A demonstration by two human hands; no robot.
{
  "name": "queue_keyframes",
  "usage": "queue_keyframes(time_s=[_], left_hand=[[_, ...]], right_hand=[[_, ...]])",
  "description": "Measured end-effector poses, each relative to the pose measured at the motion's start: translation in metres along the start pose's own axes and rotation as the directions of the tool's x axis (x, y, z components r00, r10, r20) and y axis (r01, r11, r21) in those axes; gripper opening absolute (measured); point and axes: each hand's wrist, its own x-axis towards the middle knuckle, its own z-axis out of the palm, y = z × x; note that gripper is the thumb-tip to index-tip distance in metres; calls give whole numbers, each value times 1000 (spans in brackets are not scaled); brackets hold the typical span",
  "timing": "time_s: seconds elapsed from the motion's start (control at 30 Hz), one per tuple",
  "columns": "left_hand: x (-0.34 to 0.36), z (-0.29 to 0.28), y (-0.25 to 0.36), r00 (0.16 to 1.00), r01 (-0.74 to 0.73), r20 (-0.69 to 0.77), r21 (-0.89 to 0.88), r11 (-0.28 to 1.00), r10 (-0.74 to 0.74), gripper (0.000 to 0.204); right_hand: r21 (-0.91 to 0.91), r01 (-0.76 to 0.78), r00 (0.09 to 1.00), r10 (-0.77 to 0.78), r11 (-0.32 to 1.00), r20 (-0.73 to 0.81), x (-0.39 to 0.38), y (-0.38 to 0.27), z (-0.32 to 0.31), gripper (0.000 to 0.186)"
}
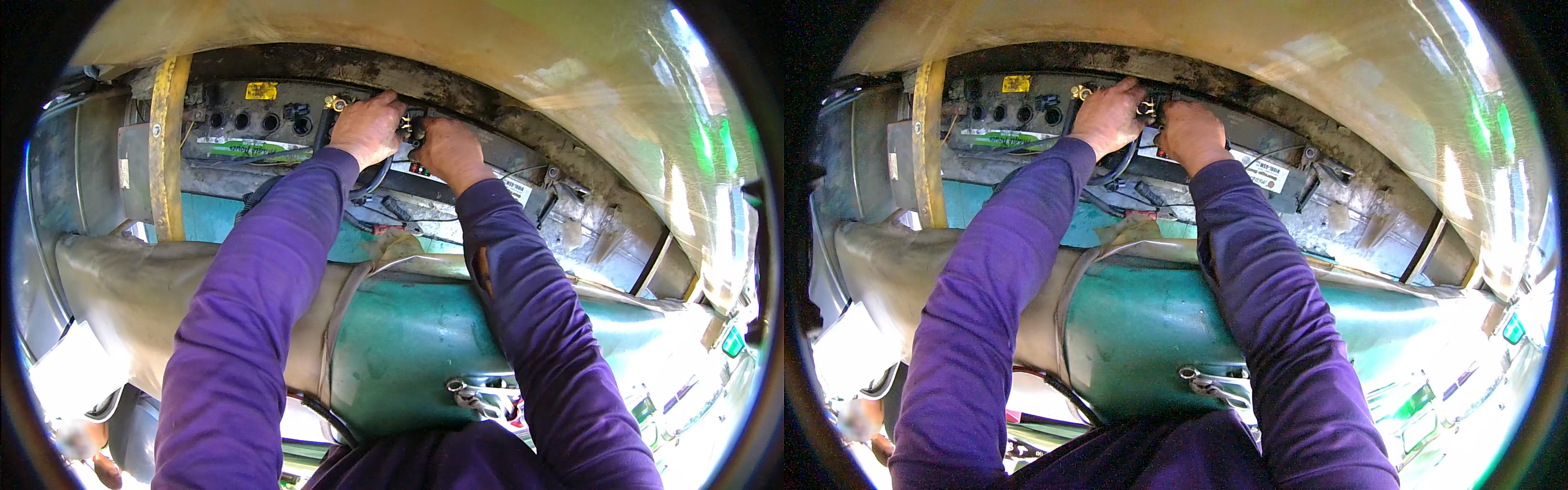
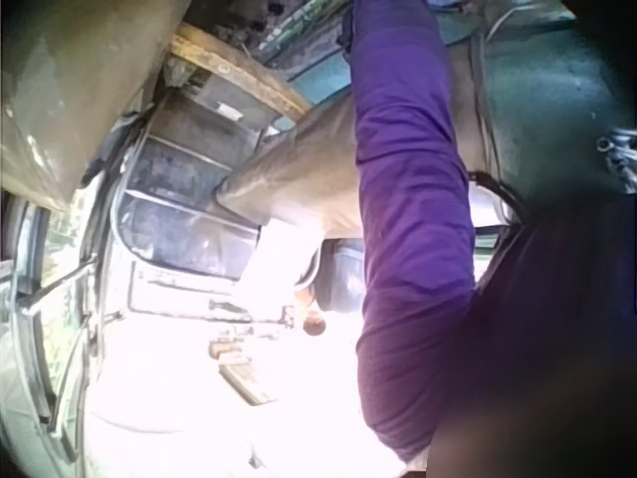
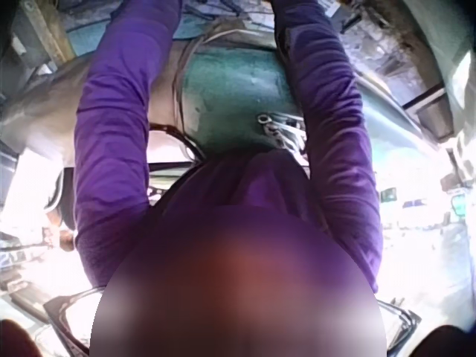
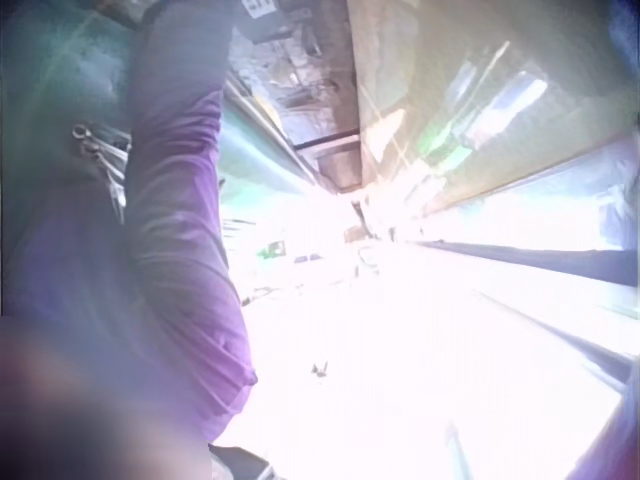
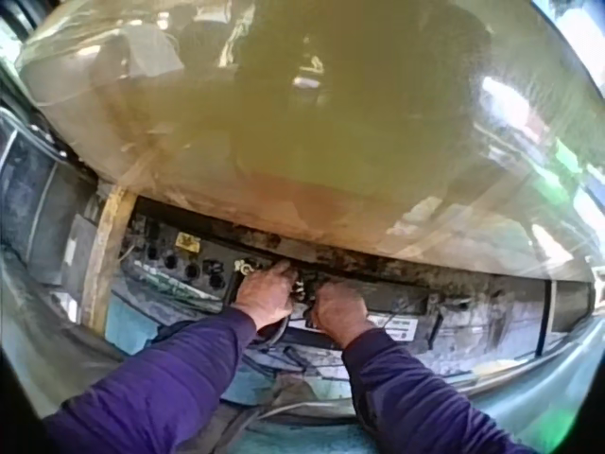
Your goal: The person works on a vehicle battery under the hood, using a wrench to tighten terminal bolts and adjusting wires. They repeatedly reach for tools on the hood and continue securing connections throughout the clip.
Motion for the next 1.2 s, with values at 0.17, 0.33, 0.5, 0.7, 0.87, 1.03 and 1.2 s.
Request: queue_keyframes(time_s=[0.17,0.33,0.5,0.7,0.87,1.03,1.2], left_hand=[[6,-1,-4,999,-44,14,-26,999,45,36],[4,-4,-3,995,-94,-31,37,995,95,35],[10,-2,-5,986,-167,21,132,977,165,41],[11,-8,-1,979,-203,44,155,967,198,45],[0,-16,29,985,153,-121,296,943,-122,37],[6,-20,47,873,477,58,110,872,-484,36],[3,-7,51,700,712,54,-118,692,-712,50]], right_hand=[[-44,-22,1000,22,999,4,-1,-7,-3,30],[12,-5,989,6,1000,-150,5,6,-11,35],[158,184,896,-100,970,-432,27,10,8,37],[191,249,913,-165,949,-372,32,20,18,29],[469,169,915,40,867,-403,37,14,17,31],[396,151,969,-56,906,-241,43,17,16,37],[465,156,959,-21,871,-281,36,18,8,34]])
